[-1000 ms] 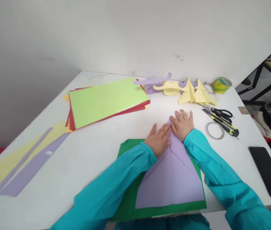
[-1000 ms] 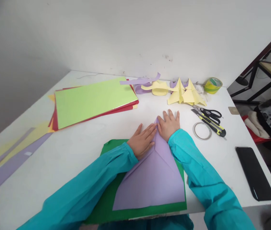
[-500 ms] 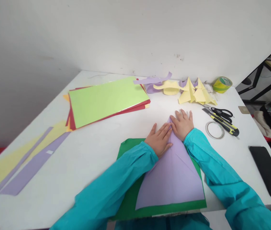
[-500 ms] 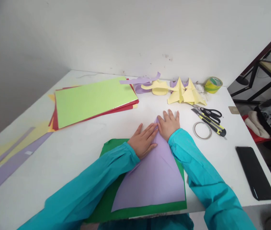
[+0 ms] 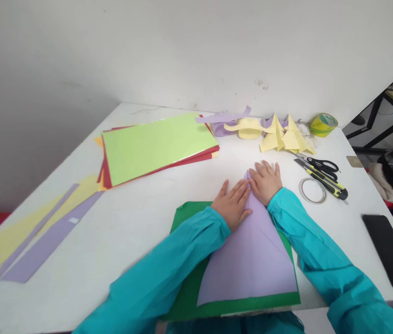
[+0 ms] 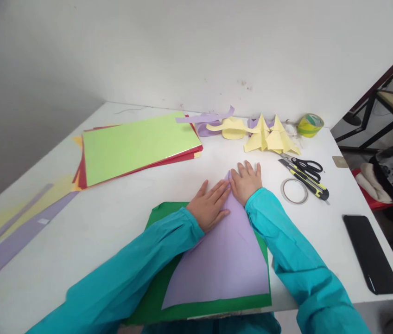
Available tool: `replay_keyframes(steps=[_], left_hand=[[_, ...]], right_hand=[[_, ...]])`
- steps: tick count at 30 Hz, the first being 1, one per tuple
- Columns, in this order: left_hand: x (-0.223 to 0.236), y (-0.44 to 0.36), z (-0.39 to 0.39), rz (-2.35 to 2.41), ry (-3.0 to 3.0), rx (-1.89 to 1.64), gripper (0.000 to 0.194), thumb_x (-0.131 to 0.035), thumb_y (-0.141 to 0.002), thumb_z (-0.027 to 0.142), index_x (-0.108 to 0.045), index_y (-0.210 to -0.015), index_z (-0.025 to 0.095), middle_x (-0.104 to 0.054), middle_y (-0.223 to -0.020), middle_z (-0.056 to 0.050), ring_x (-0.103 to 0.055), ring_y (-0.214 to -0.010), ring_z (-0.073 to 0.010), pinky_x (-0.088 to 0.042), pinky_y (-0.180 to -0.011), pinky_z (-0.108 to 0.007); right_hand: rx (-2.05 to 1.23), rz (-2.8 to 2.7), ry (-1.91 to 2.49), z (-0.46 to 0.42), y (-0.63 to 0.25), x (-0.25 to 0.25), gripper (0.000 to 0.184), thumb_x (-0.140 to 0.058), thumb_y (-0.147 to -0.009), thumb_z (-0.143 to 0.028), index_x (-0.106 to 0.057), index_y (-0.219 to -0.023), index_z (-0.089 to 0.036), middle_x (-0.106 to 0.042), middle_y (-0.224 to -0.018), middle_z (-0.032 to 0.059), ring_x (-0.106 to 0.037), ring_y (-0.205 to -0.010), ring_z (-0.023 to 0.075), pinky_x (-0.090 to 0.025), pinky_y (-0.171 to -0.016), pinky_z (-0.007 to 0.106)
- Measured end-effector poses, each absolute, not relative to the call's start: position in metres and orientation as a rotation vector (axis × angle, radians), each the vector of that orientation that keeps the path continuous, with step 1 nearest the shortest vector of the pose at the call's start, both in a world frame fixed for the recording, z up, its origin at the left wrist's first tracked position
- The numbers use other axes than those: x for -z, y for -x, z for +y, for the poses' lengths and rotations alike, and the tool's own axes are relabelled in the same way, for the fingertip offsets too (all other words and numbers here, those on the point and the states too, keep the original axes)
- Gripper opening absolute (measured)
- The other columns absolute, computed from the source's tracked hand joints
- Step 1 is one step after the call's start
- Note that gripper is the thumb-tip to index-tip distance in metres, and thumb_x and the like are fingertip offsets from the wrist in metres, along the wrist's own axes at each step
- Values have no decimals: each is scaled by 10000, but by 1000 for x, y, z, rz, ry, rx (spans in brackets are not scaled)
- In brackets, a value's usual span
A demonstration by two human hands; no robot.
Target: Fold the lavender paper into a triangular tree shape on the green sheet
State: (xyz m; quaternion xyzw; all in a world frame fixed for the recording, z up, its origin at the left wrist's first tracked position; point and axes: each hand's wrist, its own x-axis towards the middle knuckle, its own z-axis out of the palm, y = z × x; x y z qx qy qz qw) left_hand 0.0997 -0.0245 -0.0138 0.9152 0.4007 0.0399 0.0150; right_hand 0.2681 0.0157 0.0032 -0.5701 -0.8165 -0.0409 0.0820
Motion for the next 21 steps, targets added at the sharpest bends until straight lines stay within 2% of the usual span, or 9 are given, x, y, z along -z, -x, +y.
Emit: replay_keyframes(steps=[10, 21], left_hand=[[12, -101, -25, 1257, -2844, -100, 620, -326, -957, 449, -337, -1429, 48, -311, -1488, -189, -253, -1402, -311, -134, -1119, -608], [13, -100, -25, 1253, -2850, -111, 621, -318, -959, 455, -344, -1426, 47, -329, -1478, -195, -260, -1399, -311, -131, -1122, -601]], right_hand=[[203, -2458, 1569, 15, -270, -1, 378, -356, -962, -360, -603, -1235, -276, -521, -1368, 96, -362, -1323, 312, -165, -1081, 612], [194, -2488, 1610, 16, -269, -2, 410, -319, -974, -384, -558, -1288, -274, -503, -1387, 92, -345, -1330, 322, -162, -1077, 625]])
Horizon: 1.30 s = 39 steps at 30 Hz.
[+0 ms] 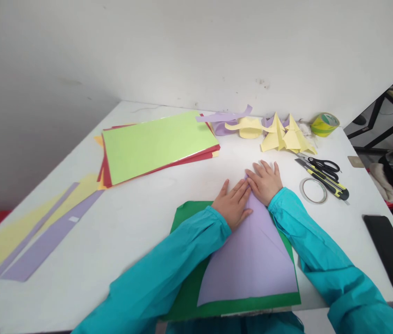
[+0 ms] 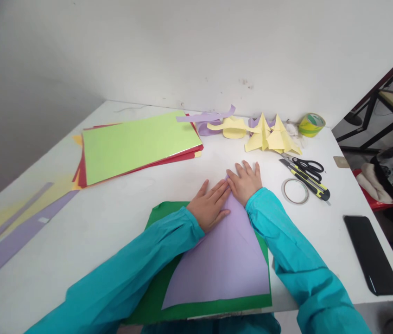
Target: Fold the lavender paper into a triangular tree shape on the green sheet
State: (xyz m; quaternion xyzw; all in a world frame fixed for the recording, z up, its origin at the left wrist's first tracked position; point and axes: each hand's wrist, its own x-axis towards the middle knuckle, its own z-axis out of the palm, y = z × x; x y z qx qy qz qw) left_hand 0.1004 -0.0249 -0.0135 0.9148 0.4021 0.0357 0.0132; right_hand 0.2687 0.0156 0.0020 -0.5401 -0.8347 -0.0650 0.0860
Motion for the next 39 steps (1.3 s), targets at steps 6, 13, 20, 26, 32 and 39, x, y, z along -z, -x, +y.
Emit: replay_keyframes(steps=[6, 13, 20, 26, 32, 39], left_hand=[[13, -101, -25, 1253, -2860, -119, 616, -315, -961, 449, -343, -1427, 47, -329, -1479, -189, -265, -1398, -305, -137, -1124, -594], [14, -100, -25, 1243, -2869, -131, 614, -301, -964, 449, -345, -1425, 46, -342, -1474, -190, -266, -1398, -301, -127, -1127, -592], [11, -100, -25, 1232, -2840, -102, 619, -321, -960, 449, -333, -1431, 47, -326, -1482, -187, -251, -1404, -301, -131, -1124, -601], [10, -101, -24, 1236, -2834, -95, 623, -326, -957, 450, -343, -1426, 40, -333, -1474, -203, -263, -1397, -313, -157, -1123, -590], [9, -101, -24, 1228, -2845, -72, 630, -366, -944, 465, -360, -1420, 51, -323, -1481, -201, -257, -1401, -311, -163, -1131, -557], [8, -101, -24, 1235, -2822, -53, 642, -377, -937, 462, -347, -1424, 44, -307, -1490, -200, -251, -1403, -310, -165, -1131, -548]], right_hand=[[208, -2507, 1637, 15, -267, -4, 432, -287, -980, -413, -543, -1299, -273, -489, -1401, 89, -339, -1335, 336, -161, -1066, 650], [153, -2482, 1671, 16, -266, -5, 416, -307, -976, -386, -551, -1288, -260, -490, -1406, 80, -332, -1341, 317, -150, -1075, 643], [135, -2463, 1738, 17, -268, -6, 450, -310, -967, -430, -508, -1331, -255, -462, -1427, 90, -328, -1339, 329, -171, -1071, 637], [189, -2469, 1675, 16, -268, -5, 423, -312, -971, -413, -559, -1282, -269, -487, -1406, 84, -331, -1338, 339, -152, -1065, 655], [173, -2441, 1672, 17, -267, -3, 424, -337, -963, -404, -560, -1282, -237, -498, -1396, 98, -337, -1333, 335, -141, -1069, 654], [162, -2412, 1674, 16, -268, -3, 474, -333, -958, -426, -539, -1298, -168, -514, -1378, 119, -351, -1321, 338, -135, -1086, 624]])
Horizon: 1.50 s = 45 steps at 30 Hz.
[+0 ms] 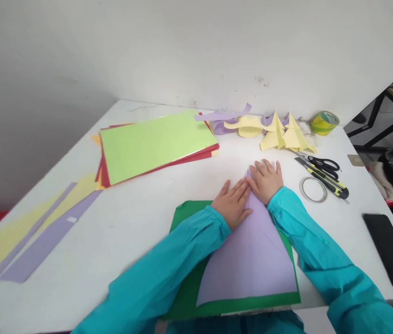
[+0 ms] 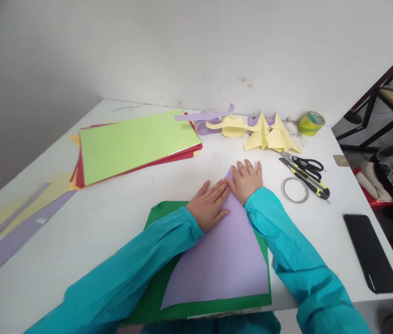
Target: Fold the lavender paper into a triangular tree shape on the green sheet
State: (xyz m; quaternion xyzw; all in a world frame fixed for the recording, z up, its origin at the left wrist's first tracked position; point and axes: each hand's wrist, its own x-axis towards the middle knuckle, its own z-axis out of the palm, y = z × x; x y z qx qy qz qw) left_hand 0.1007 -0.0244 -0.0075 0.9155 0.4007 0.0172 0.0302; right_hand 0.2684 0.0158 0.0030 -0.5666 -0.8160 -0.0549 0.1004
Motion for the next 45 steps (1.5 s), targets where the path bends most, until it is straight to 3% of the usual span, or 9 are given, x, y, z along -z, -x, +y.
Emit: replay_keyframes(steps=[5, 13, 21, 45], left_hand=[[15, -100, -24, 1236, -2816, -135, 655, -377, -921, 471, -353, -1420, 47, -326, -1487, -188, -264, -1396, -308, -154, -1131, -538], [19, -97, -18, 1266, -2803, -307, 768, -434, -857, 538, -332, -1417, 22, -326, -1478, -224, -291, -1376, -317, -166, -1118, -521], [16, -93, -7, 1212, -2833, -229, 872, -395, -831, 663, -321, -1426, 31, -247, -1509, -227, -206, -1407, -344, 39, -1119, -586], [4, -93, -8, 1179, -2903, -156, 873, -375, -837, 653, -348, -1409, -7, -303, -1483, -235, -226, -1402, -340, 70, -1132, -560]], right_hand=[[160, -2411, 1634, 16, -271, -1, 380, -370, -945, -332, -618, -1211, -224, -548, -1348, 84, -377, -1308, 300, -141, -1101, 577], [143, -2410, 1660, 16, -270, -2, 369, -387, -935, -341, -632, -1199, -257, -543, -1351, 82, -369, -1308, 311, -156, -1085, 594], [146, -2400, 1654, 16, -270, 0, 368, -391, -934, -341, -624, -1207, -259, -544, -1350, 77, -368, -1310, 305, -151, -1090, 587], [178, -2429, 1644, 16, -269, 1, 391, -372, -940, -328, -571, -1272, -280, -509, -1383, 90, -357, -1319, 333, -153, -1073, 627]])
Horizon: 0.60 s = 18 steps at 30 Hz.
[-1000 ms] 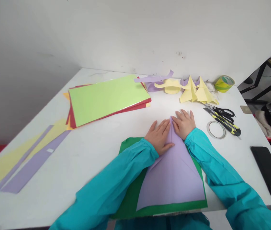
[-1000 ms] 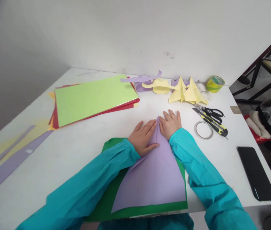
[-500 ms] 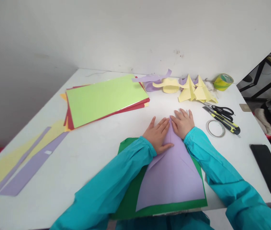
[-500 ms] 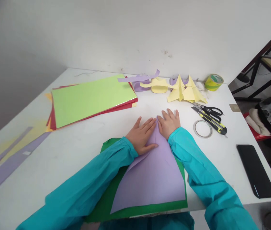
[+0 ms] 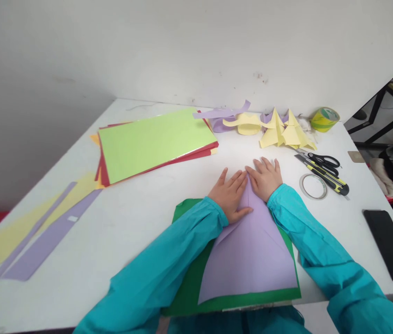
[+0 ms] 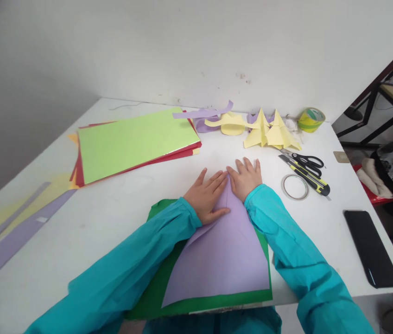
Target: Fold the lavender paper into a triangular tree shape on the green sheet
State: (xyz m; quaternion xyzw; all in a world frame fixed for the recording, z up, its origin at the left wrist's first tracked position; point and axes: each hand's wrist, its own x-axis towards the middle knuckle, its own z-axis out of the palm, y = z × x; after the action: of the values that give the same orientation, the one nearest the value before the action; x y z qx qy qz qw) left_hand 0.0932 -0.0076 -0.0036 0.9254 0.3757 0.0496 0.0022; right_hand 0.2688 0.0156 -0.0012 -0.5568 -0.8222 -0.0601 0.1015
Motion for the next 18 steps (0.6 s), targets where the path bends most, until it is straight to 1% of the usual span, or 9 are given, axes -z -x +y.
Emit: replay_keyframes(steps=[6, 10, 15, 18], left_hand=[[2, -94, -7, 1181, -2896, -123, 864, -376, -833, 655, -358, -1409, 10, -280, -1496, -222, -228, -1403, -335, 71, -1132, -554], [1, -94, -7, 1178, -2894, -115, 873, -371, -837, 652, -350, -1407, -10, -273, -1498, -224, -224, -1402, -339, 67, -1131, -563], [-1, -94, -7, 1173, -2887, -97, 862, -366, -840, 650, -350, -1411, 4, -267, -1502, -218, -222, -1402, -340, 68, -1126, -573], [-1, -94, -7, 1170, -2886, -86, 857, -363, -842, 647, -350, -1411, 7, -264, -1502, -219, -219, -1404, -338, 66, -1125, -574]], right_hand=[[155, -2420, 1696, 16, -267, 1, 402, -354, -944, -330, -555, -1287, -277, -477, -1415, 80, -346, -1327, 339, -165, -1066, 641], [126, -2435, 1732, 16, -266, -1, 415, -351, -944, -331, -523, -1317, -274, -450, -1437, 78, -329, -1338, 336, -169, -1067, 640], [69, -2412, 1791, 16, -266, -3, 455, -339, -942, -339, -482, -1355, -211, -430, -1452, 85, -300, -1350, 332, -162, -1080, 630], [73, -2414, 1778, 16, -266, -3, 447, -335, -944, -343, -501, -1340, -215, -444, -1442, 84, -304, -1349, 329, -157, -1082, 628]])
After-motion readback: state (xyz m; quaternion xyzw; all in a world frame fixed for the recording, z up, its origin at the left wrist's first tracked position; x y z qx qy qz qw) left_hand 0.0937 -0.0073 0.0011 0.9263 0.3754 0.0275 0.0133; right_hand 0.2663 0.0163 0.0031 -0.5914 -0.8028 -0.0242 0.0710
